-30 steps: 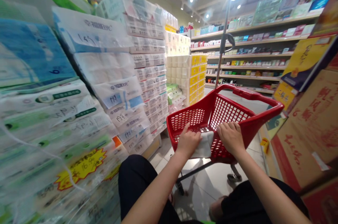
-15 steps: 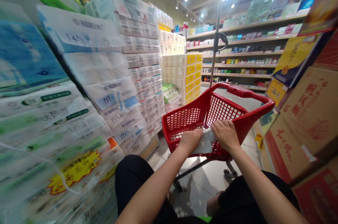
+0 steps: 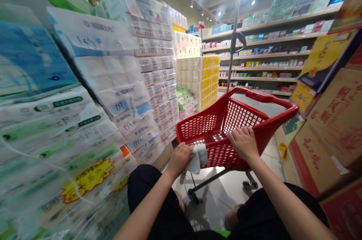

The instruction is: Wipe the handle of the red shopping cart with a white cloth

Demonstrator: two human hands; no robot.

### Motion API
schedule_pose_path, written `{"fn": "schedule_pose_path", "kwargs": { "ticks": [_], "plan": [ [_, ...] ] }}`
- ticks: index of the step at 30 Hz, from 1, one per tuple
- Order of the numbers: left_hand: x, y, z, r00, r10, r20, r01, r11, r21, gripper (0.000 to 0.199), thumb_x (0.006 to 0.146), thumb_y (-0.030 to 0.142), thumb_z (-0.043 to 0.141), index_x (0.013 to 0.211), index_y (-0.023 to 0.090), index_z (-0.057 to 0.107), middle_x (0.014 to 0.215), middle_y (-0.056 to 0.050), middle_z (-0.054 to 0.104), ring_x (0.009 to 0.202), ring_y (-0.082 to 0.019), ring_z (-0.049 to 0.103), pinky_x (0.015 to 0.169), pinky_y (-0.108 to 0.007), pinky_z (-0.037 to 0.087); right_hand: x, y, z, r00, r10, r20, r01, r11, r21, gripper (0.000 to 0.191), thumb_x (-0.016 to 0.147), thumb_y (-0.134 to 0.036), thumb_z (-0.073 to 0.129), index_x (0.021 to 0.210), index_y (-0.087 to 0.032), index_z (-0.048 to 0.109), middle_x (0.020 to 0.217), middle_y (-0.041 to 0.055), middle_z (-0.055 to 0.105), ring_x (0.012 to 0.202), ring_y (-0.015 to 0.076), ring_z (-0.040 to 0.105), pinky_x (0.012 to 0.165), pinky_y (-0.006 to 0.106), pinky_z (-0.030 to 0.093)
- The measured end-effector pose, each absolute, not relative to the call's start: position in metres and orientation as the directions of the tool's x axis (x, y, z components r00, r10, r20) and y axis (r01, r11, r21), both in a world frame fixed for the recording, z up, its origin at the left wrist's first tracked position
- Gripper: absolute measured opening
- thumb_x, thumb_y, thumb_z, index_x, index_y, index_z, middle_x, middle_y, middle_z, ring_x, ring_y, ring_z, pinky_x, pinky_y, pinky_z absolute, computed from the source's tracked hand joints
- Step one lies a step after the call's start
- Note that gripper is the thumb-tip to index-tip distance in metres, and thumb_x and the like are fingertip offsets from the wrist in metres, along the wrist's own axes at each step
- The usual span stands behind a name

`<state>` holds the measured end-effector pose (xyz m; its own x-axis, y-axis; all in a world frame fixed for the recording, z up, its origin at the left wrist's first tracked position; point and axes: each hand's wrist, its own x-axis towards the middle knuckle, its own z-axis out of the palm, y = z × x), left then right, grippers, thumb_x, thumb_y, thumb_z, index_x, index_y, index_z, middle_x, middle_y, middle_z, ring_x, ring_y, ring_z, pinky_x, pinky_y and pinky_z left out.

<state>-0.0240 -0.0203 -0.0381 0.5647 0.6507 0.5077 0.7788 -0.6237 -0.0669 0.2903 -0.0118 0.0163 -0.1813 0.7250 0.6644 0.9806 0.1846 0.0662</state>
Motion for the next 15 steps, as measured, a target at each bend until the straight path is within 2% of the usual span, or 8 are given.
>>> {"fn": "schedule_pose_path", "kwargs": {
  "ticks": [3, 5, 10, 15],
  "plan": [
    [0.010, -0.018, -0.035, 0.503, 0.711, 0.492, 0.838, -0.539, -0.078, 0.034, 0.101, 0.041, 0.037, 0.120, 0.017, 0.052, 0.098, -0.008, 0.064, 0.091, -0.023, 0.062, 0.087, -0.039, 0.049, 0.283, -0.012, 0.016, -0.160, 0.714, 0.682, 0.986, 0.150, 0.074, 0.042, 0.100, -0.043, 0.030, 0.078, -0.022, 0.060, 0.084, 0.0070, 0.062, 0.090, 0.0241, 0.048, 0.099, 0.044, 0.027],
    [0.037, -0.014, -0.029, 0.479, 0.738, 0.476, 0.859, -0.507, -0.078, 0.035, 0.100, 0.043, 0.037, 0.120, 0.018, 0.051, 0.097, -0.009, 0.064, 0.087, -0.022, 0.062, 0.077, -0.035, 0.049, 0.279, -0.011, 0.015, -0.151, 0.717, 0.681, 0.988, 0.131, 0.082, 0.042, 0.100, -0.042, 0.030, 0.080, -0.022, 0.061, 0.086, 0.0077, 0.062, 0.092, 0.0246, 0.048, 0.100, 0.044, 0.026],
    [0.099, 0.002, -0.007, 0.498, 0.762, 0.413, 0.851, -0.521, -0.067, 0.030, 0.101, 0.039, 0.034, 0.109, 0.018, 0.054, 0.094, -0.009, 0.064, 0.084, -0.025, 0.066, 0.068, -0.034, 0.050, 0.275, -0.007, 0.014, -0.137, 0.713, 0.687, 0.990, 0.079, 0.116, 0.041, 0.099, -0.043, 0.033, 0.082, -0.021, 0.062, 0.087, 0.0093, 0.063, 0.094, 0.0261, 0.048, 0.101, 0.045, 0.026],
    [0.115, 0.013, 0.012, 0.556, 0.782, 0.283, 0.817, -0.576, -0.013, 0.027, 0.098, 0.041, 0.047, 0.114, 0.019, 0.050, 0.097, -0.008, 0.069, 0.083, -0.025, 0.070, 0.068, -0.033, 0.051, 0.279, -0.004, 0.013, -0.144, 0.713, 0.686, 0.989, 0.073, 0.131, 0.038, 0.099, -0.042, 0.035, 0.083, -0.020, 0.061, 0.088, 0.0084, 0.063, 0.095, 0.0257, 0.048, 0.100, 0.043, 0.025]
  ]
}}
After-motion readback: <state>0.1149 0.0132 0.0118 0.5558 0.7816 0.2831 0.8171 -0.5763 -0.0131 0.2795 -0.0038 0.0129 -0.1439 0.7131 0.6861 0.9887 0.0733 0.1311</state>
